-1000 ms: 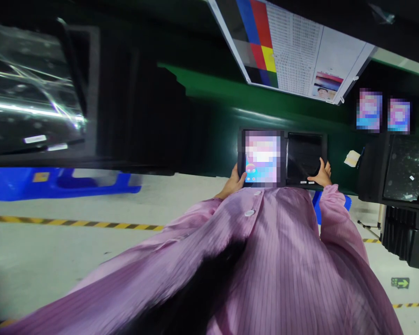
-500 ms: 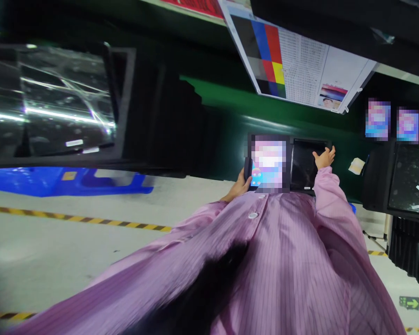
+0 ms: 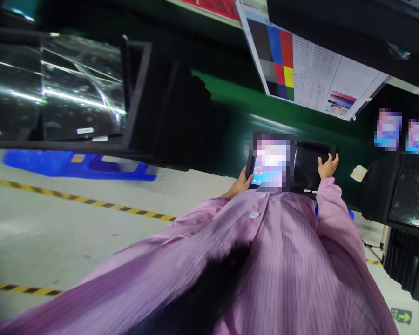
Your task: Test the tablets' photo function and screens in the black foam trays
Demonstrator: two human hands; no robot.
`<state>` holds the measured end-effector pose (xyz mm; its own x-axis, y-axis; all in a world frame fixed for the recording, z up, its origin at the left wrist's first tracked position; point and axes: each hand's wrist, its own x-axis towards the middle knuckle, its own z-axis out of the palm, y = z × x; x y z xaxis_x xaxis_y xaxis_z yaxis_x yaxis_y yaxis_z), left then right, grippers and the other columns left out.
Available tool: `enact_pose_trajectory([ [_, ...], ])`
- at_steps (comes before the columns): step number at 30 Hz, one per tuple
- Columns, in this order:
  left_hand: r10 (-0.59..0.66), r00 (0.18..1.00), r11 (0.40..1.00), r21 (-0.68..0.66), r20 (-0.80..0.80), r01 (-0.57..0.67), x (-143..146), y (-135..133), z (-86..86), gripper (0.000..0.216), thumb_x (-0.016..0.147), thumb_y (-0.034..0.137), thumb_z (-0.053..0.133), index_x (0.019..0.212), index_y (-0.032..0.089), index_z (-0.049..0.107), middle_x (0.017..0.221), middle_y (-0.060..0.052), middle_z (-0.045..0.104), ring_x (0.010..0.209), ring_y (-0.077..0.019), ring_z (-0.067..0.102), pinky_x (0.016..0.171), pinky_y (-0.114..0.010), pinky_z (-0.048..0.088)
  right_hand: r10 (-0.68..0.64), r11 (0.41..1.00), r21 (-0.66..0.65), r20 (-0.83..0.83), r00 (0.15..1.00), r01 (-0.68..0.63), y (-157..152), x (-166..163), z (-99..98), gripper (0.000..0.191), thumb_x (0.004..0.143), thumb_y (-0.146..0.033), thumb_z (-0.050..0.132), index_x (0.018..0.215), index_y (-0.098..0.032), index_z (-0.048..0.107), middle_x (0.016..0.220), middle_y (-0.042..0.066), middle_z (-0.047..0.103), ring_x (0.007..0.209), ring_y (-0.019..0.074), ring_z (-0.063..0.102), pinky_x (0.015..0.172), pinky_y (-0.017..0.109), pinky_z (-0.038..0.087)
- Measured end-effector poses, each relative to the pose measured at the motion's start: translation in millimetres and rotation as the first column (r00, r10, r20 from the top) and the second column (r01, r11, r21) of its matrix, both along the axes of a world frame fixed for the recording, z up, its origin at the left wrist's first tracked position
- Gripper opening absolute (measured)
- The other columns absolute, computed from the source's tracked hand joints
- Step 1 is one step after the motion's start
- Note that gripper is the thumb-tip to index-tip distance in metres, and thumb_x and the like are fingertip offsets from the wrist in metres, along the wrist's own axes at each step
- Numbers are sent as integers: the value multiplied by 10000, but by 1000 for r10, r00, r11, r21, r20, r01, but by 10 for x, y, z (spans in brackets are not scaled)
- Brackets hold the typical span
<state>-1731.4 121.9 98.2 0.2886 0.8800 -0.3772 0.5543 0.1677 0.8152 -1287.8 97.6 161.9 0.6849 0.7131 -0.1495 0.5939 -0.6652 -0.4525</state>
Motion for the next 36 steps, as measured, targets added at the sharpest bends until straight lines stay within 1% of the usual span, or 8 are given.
enact_pose_trajectory([
  [3,-3,1000,1000,7,2,3,3,5,-3,846,1025,580,536,1717,181,258,1696,-195,418,1555,-367,464,1302,-551,372,50,998,-29,-38,998,-51,-148,12,2,811,900,-585,695,1567,-182,471,1731,227,215,1599,397,304,1274,558,328],
  [9,-14,1000,1000,10,1,14,34,11,56,824,1033,571,499,1705,146,282,1698,-206,407,1569,-365,441,1319,-542,344,186,963,-164,-158,970,-211,-488,61,45,1363,633,-648,922,1708,-186,223,1794,246,-43,1646,477,166,1307,594,248],
  [12,-11,1000,1000,4,10,11,35,12,74,838,1030,577,503,1712,152,268,1705,-203,398,1559,-368,452,1315,-538,351,216,945,-209,-181,960,-252,-619,53,60,1506,538,-688,956,1723,-198,165,1793,247,-111,1636,506,168,1301,628,238],
  [16,-3,1000,1000,2,16,3,26,14,57,852,1023,580,532,1717,166,259,1693,-201,421,1515,-373,506,1287,-537,397,223,944,-208,-174,959,-257,-651,53,58,1490,520,-711,952,1706,-226,191,1795,235,-74,1633,496,179,1294,637,248],
  [21,14,1000,1000,-2,4,-14,23,25,-5,853,1022,583,541,1716,173,262,1700,-194,416,1545,-374,471,1309,-543,361,122,976,-157,-179,976,-151,-563,69,32,925,888,-627,677,1641,-207,342,1753,239,156,1631,413,256,1294,579,285],
  [23,14,1000,1000,3,7,-14,21,30,-23,862,1022,589,542,1719,172,254,1695,-197,421,1553,-375,460,1314,-547,350,120,978,-150,-178,977,-147,-577,80,27,853,942,-617,599,1644,-199,355,1743,242,176,1637,404,258,1305,567,273],
  [30,-4,999,1000,-27,-34,3,32,28,-54,839,1050,577,486,1729,169,214,1700,-199,409,1525,-367,494,1293,-546,379,257,913,-259,-238,937,-316,-913,99,5,1554,517,-772,928,1735,-195,155,1789,236,-116,1661,489,138,1326,576,246],
  [36,3,1000,999,43,7,-4,49,34,-107,808,1048,567,489,1711,162,267,1701,-189,417,1549,-357,469,1310,-522,364,276,902,-291,-176,945,-318,-990,40,-37,1602,519,-720,961,1744,-207,65,1781,245,-179,1644,498,198,1300,591,297],
])
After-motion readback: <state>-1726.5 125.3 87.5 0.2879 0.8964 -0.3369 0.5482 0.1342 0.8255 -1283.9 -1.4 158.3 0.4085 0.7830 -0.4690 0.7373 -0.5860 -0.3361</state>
